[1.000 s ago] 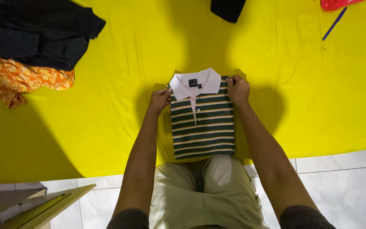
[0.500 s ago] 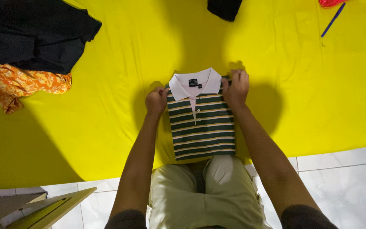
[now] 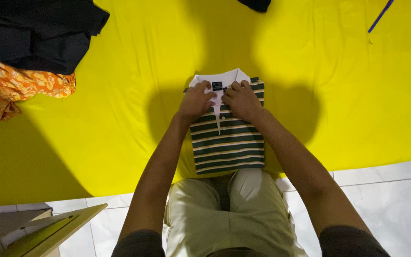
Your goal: The person picks up a shirt from a bed, folds the sleeves and sides inward, and places the folded shirt onto a shelf in a closet.
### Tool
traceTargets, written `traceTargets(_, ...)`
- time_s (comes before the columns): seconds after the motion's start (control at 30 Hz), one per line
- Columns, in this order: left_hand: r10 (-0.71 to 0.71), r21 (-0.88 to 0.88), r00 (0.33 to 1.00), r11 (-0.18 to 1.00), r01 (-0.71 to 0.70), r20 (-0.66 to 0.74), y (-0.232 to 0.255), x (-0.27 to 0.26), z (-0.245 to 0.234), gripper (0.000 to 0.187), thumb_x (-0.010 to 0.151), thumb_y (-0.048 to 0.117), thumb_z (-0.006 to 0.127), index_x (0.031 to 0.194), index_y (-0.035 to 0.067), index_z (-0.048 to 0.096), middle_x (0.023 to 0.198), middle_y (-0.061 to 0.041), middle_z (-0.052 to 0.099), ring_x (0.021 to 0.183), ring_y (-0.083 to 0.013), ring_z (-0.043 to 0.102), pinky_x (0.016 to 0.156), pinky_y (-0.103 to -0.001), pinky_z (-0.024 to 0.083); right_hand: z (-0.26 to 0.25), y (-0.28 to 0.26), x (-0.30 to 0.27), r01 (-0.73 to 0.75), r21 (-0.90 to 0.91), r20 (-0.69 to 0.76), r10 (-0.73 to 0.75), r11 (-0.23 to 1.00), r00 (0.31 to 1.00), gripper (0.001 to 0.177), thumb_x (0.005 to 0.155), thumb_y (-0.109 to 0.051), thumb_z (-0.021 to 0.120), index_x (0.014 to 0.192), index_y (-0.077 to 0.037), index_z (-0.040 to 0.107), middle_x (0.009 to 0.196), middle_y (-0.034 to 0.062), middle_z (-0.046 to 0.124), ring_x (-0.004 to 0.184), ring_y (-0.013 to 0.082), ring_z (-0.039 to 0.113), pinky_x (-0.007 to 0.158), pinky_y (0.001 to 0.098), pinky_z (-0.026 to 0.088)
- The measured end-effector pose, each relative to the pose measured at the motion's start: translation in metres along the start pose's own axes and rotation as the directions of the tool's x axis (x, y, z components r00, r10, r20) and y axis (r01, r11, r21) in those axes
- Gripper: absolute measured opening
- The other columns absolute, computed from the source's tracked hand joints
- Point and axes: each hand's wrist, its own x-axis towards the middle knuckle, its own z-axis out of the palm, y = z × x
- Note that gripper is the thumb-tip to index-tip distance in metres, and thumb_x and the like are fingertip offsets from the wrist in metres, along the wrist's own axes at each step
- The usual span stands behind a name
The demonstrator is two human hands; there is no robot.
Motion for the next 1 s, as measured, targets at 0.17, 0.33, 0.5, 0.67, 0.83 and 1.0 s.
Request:
traceTargets(0.17,-0.03,0.029,0.974,0.999,0.024,0.225,0.011,0.021,0.001,0.012,0.078,0.024,0.083,0.089,0.018,0.08,0.112,-0.004,0.057,0.115,-0.0263,0.05,0.099,-0.046,0.037,-0.019,0.005,0.012,0.023,0.027,0.027,-0.024,0.999,0.999,0.015,0.079,-0.02,0.072,0.092,-0.019,0.081,0.102,-0.0004,0.067,0.109,0.0243,0.054,0.094,0.0466,0.038)
traceTargets(0.33,-0.054,0.067,0.983,0.997,0.042,0.175,0.007,0.018,0.015,0.016,0.08,0.026,0.083,0.093,0.019,0.078,0.116,-0.004,0.058,0.117,-0.0276,0.05,0.1,-0.047,0.037,-0.008,0.004,0.015,-0.025,0.054,-0.01,0.025,0.998,1.0,0.008,0.084,-0.019,0.072,0.089,-0.016,0.078,0.102,0.0022,0.065,0.109,0.0257,0.054,0.093,0.0456,0.038)
traceTargets(0.5,-0.071,0.03,0.995,0.997,0.073,-0.069,0.0,-0.006,0.031,0.038,0.08,0.027,0.082,0.114,0.015,0.072,0.127,-0.009,0.059,0.125,-0.0314,0.05,0.101,-0.05,0.037,0.018,-0.023,-0.001,-0.103,-0.002,-0.245,0.1,0.995,0.964,0.019,0.088,-0.017,0.071,0.104,-0.007,0.07,0.111,0.0116,0.063,0.107,0.028,0.053,0.089,0.043,0.04)
traceTargets(0.67,-0.251,0.117,0.753,0.91,0.398,-0.608,-0.007,-0.056,0.043,0.036,0.093,0.024,0.075,0.122,0.007,0.063,0.122,-0.018,0.063,0.121,-0.036,0.057,0.102,-0.051,0.044,0.027,-0.063,-0.03,-0.119,0.182,-0.288,0.168,0.976,0.943,0.022,0.09,-0.014,0.071,0.11,-0.006,0.066,0.121,0.012,0.061,0.117,0.0291,0.054,0.102,0.046,0.044)
traceTargets(0.83,-0.676,-0.343,0.663,0.736,0.584,-0.321,-0.029,-0.071,0.054,0.027,0.095,0.024,0.074,0.111,0.004,0.066,0.09,-0.012,0.072,0.089,-0.0298,0.068,0.08,-0.04,0.053,0.028,-0.087,-0.032,-0.248,0.186,-0.214,0.286,0.951,0.934,0.05,0.095,-0.031,0.07,0.135,-0.002,0.06,0.138,0.0212,0.052,0.136,0.0413,0.044,0.116,0.0558,0.033)
traceTargets(1.0,-0.52,-0.271,0.757,0.854,0.445,-0.395,-0.047,-0.06,0.059,0.013,0.095,0.015,0.076,0.095,0.005,0.068,0.082,-0.013,0.07,0.077,-0.0313,0.069,0.069,-0.039,0.053,0.034,-0.106,-0.025,-0.381,0.077,0.033,0.38,0.921,0.924,0.08,0.093,-0.053,0.063,0.149,0.001,0.045,0.153,0.0238,0.037,0.145,0.0437,0.027,0.117,0.0627,0.021)
